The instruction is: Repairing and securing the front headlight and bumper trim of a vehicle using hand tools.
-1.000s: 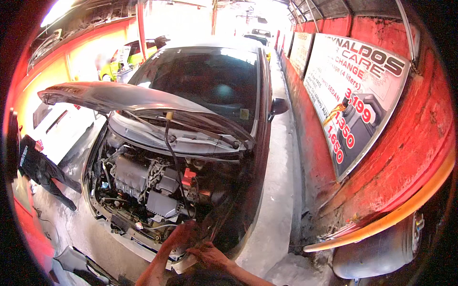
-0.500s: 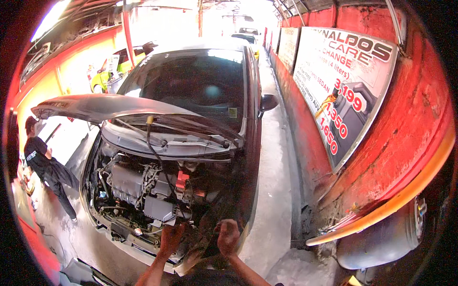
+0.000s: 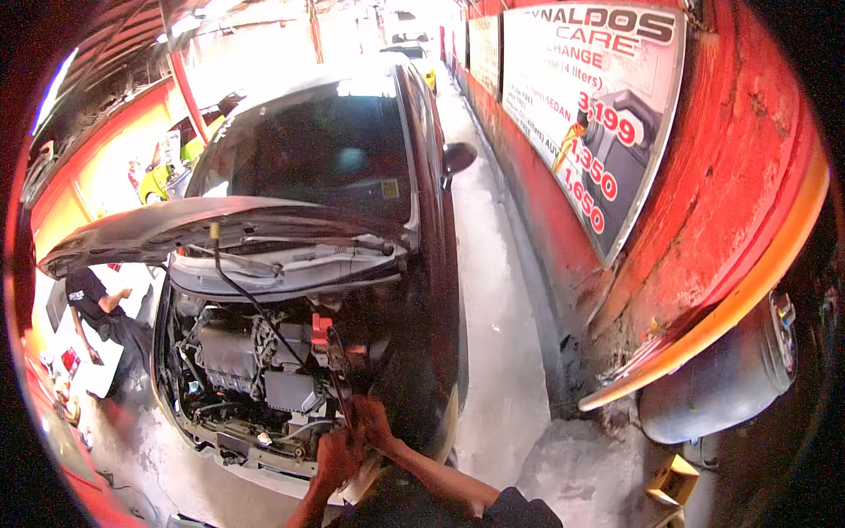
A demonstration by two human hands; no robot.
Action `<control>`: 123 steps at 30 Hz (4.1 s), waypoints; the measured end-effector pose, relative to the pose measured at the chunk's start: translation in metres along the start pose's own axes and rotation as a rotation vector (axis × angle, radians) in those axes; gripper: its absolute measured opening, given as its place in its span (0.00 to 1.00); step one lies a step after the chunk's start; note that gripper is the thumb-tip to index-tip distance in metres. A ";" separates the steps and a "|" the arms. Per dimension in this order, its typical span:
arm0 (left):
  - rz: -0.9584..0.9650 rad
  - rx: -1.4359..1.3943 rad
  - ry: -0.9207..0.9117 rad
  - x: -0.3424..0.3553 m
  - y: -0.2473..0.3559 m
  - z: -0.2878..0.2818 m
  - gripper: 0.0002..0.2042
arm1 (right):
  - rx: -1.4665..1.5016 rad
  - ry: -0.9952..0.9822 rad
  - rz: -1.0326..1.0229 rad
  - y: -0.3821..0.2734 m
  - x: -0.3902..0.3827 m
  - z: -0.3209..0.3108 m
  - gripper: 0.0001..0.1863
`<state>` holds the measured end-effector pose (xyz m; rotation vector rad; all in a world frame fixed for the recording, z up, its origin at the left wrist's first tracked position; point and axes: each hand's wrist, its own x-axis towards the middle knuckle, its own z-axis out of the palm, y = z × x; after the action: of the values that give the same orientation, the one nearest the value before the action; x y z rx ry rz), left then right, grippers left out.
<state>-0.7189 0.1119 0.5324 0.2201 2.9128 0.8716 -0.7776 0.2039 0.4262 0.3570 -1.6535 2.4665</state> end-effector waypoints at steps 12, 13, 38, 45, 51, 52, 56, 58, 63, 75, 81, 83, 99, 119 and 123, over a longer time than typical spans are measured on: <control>0.739 0.816 -0.002 0.028 0.038 -0.095 0.17 | -0.501 -0.183 -0.452 0.015 -0.028 -0.004 0.20; 0.825 0.792 0.003 0.034 0.028 -0.089 0.14 | -0.503 -0.164 -0.469 0.018 -0.029 -0.001 0.18; 0.670 0.924 -0.447 0.067 0.020 -0.087 0.18 | -0.497 -0.141 -0.267 0.027 -0.018 -0.005 0.09; 0.257 0.933 -0.576 0.054 0.050 -0.092 0.22 | -0.534 -0.231 -0.161 0.016 -0.014 -0.002 0.13; 0.979 0.868 -0.150 0.068 0.033 -0.095 0.11 | -0.568 -0.191 -0.206 0.031 -0.024 -0.006 0.13; 1.003 0.859 -0.138 0.072 0.012 -0.090 0.12 | -0.523 -0.210 -0.210 0.030 -0.022 -0.006 0.13; 0.333 0.954 -0.519 0.050 0.008 -0.075 0.14 | -0.588 -0.103 -0.021 0.025 -0.013 -0.011 0.11; 0.216 0.962 -0.593 0.051 0.023 -0.080 0.13 | -0.496 -0.088 -0.149 0.041 -0.014 -0.016 0.09; 0.565 0.674 -0.234 0.054 0.051 -0.101 0.18 | -0.541 -0.149 -0.195 0.022 -0.019 -0.016 0.11; 0.297 0.971 -0.732 0.056 0.032 -0.082 0.12 | -0.556 -0.136 -0.132 0.043 -0.020 -0.016 0.11; 1.095 0.769 -0.282 0.070 0.036 -0.098 0.23 | -0.529 -0.165 -0.252 0.027 -0.022 -0.015 0.11; 1.093 0.846 -0.197 0.073 0.032 -0.099 0.23 | -0.581 -0.127 -0.272 0.033 -0.020 -0.015 0.10; 0.567 0.447 -0.340 0.039 0.017 -0.069 0.20 | -0.767 -0.210 -0.313 0.063 -0.027 -0.023 0.07; 0.505 0.682 0.005 0.001 0.004 -0.064 0.15 | -0.720 -0.303 -0.239 -0.002 -0.034 -0.007 0.19; -0.368 0.406 -0.255 0.009 0.012 -0.047 0.13 | -0.609 -0.331 -0.060 0.002 -0.034 -0.009 0.20</control>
<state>-0.7329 0.0976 0.5778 -0.1651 2.7242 0.1803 -0.7463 0.2117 0.4111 0.7315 -2.3645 1.7981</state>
